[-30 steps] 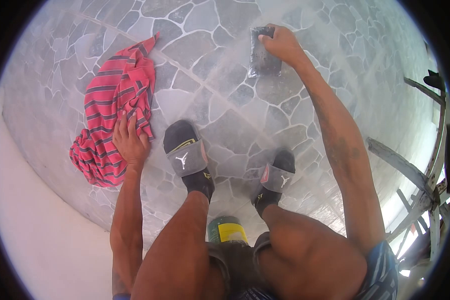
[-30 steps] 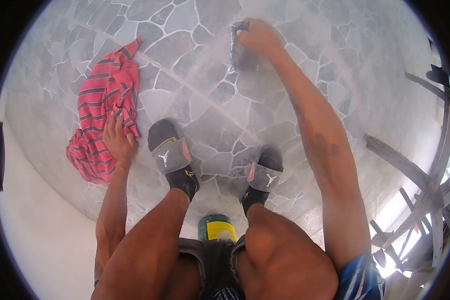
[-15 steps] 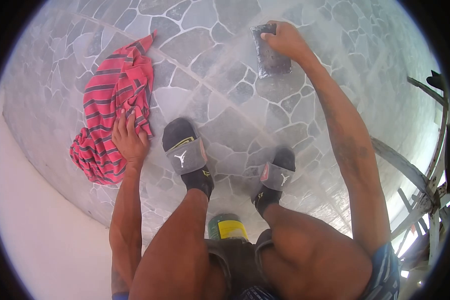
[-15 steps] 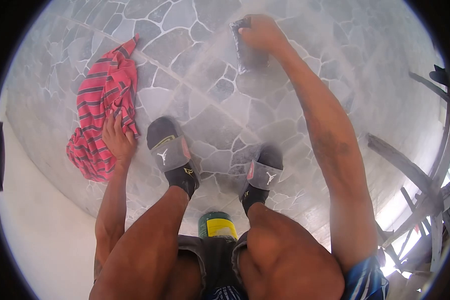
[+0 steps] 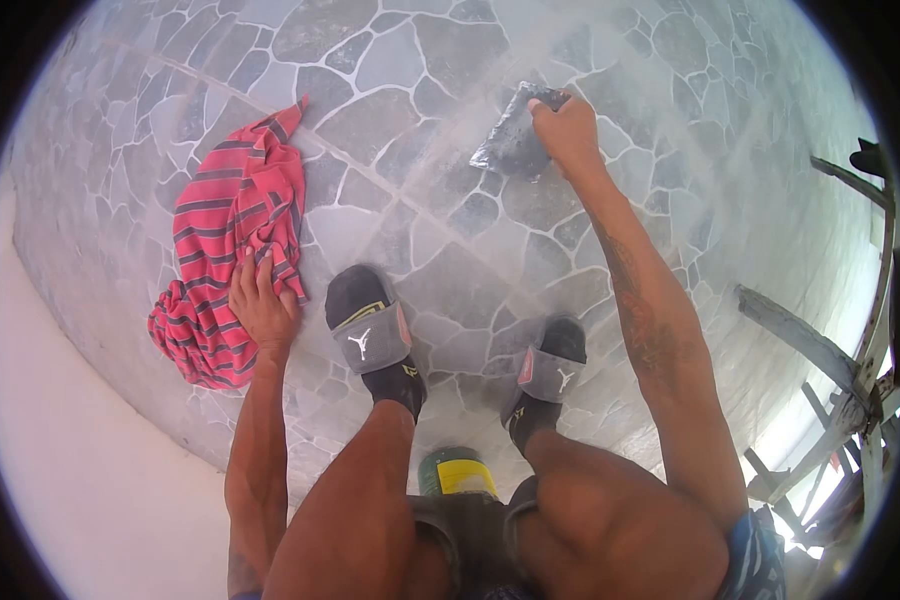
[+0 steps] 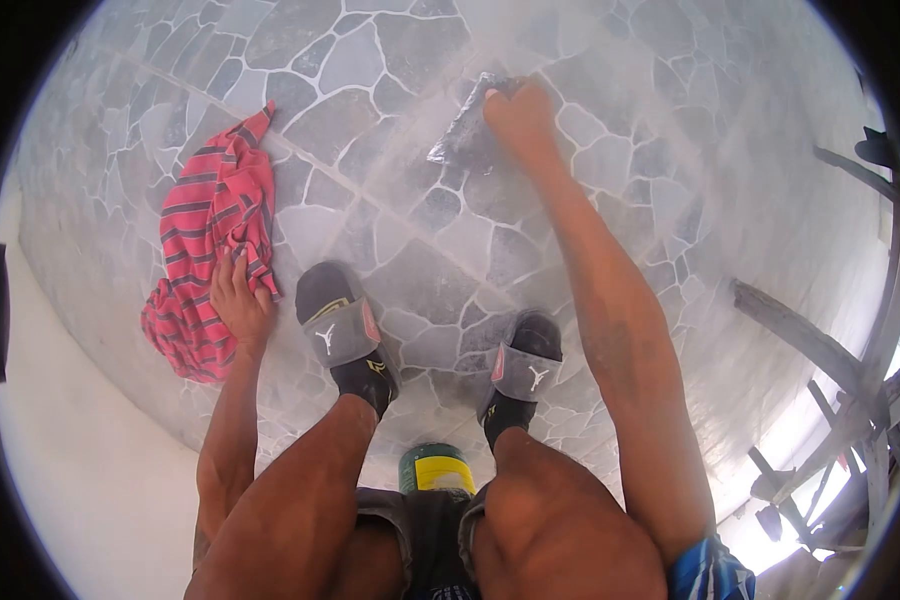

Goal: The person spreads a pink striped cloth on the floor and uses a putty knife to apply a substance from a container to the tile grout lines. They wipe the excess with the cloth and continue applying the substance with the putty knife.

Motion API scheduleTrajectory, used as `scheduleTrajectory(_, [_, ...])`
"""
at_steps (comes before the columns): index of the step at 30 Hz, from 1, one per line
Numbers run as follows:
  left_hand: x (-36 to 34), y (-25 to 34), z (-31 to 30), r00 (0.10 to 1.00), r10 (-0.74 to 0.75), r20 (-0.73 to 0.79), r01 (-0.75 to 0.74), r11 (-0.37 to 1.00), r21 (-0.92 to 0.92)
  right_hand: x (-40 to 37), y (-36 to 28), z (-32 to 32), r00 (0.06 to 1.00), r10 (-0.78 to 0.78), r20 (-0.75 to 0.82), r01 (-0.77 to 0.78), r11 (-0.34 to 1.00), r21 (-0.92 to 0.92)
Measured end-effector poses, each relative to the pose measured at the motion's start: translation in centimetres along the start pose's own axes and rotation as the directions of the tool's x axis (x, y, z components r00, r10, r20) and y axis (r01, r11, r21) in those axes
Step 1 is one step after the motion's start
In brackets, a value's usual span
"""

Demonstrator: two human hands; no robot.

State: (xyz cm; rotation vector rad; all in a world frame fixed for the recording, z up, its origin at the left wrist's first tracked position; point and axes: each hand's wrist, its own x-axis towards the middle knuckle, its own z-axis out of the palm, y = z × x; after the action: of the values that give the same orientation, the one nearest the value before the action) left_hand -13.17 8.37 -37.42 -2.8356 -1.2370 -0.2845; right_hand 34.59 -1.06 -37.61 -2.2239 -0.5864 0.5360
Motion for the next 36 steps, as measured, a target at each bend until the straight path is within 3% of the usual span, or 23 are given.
scheduleTrajectory(2, [-0.8, 0.2, -0.4, 1.000, 0.008, 0.025, -0.008, 1.000, 0.008, -0.4, 1.4, 0.2, 1.000, 0.022, 0.009, -0.022, 1.000, -0.008])
scheduleTrajectory(5, [-0.1, 0.4, -0.4, 1.000, -0.001, 0.021, 0.001, 1.000, 0.013, -0.4, -4.0, -0.7, 0.985, 0.148, 0.092, -0.150, 0.989, 0.018])
scheduleTrajectory(6, [-0.4, 0.3, -0.3, 1.000, 0.001, 0.018, -0.001, 1.000, 0.011, 0.0, -2.5, 0.4, 0.987, 0.158, 0.043, -0.160, 0.986, 0.042])
scheduleTrajectory(9, [0.1, 0.0, 0.1, 1.000, -0.007, -0.003, 0.007, 1.000, -0.016, -1.3, 1.2, 1.7, 0.996, -0.027, -0.090, 0.021, 0.998, -0.065])
scheduleTrajectory(10, [-0.5, 0.1, -0.1, 1.000, -0.010, 0.008, 0.011, 0.999, -0.033, -2.0, -1.5, 0.3, 0.995, 0.102, 0.008, -0.101, 0.995, -0.012])
scheduleTrajectory(13, [-0.4, 0.2, -0.3, 0.999, -0.019, 0.028, 0.020, 0.999, -0.029, -0.8, -4.4, -1.5, 0.974, 0.149, 0.173, -0.146, 0.989, -0.031])
scheduleTrajectory(18, [0.2, 0.1, -0.2, 1.000, -0.008, 0.014, 0.008, 1.000, -0.005, -0.6, 0.7, -1.5, 0.991, -0.044, 0.129, 0.056, 0.995, -0.086])
scheduleTrajectory(21, [-0.4, 0.5, -0.4, 1.000, 0.001, 0.030, -0.001, 1.000, 0.000, 1.0, -1.4, -2.2, 0.942, 0.179, 0.285, -0.136, 0.977, -0.163])
scheduleTrajectory(22, [-0.3, 0.3, -0.4, 1.000, 0.004, 0.022, -0.004, 1.000, 0.005, 1.1, -1.4, -1.8, 0.970, 0.016, 0.241, -0.031, 0.998, 0.057])
scheduleTrajectory(25, [-0.1, 0.3, -0.4, 1.000, 0.006, 0.014, -0.006, 1.000, 0.003, 0.7, -2.1, -3.5, 0.952, 0.091, 0.292, -0.075, 0.995, -0.064])
scheduleTrajectory(28, [-0.1, 0.4, -0.7, 1.000, 0.010, 0.022, -0.010, 1.000, -0.008, 1.6, -0.8, -3.5, 0.909, 0.175, 0.378, -0.178, 0.984, -0.028])
scheduleTrajectory(34, [-0.3, 0.2, -0.3, 1.000, 0.007, 0.010, -0.007, 1.000, 0.006, 2.1, 0.3, -3.0, 0.930, 0.086, 0.358, -0.129, 0.987, 0.098])
scheduleTrajectory(36, [-0.4, 0.3, -0.7, 1.000, 0.005, 0.030, -0.005, 1.000, -0.003, 2.4, 0.4, -3.1, 0.897, 0.171, 0.408, -0.185, 0.983, -0.006])
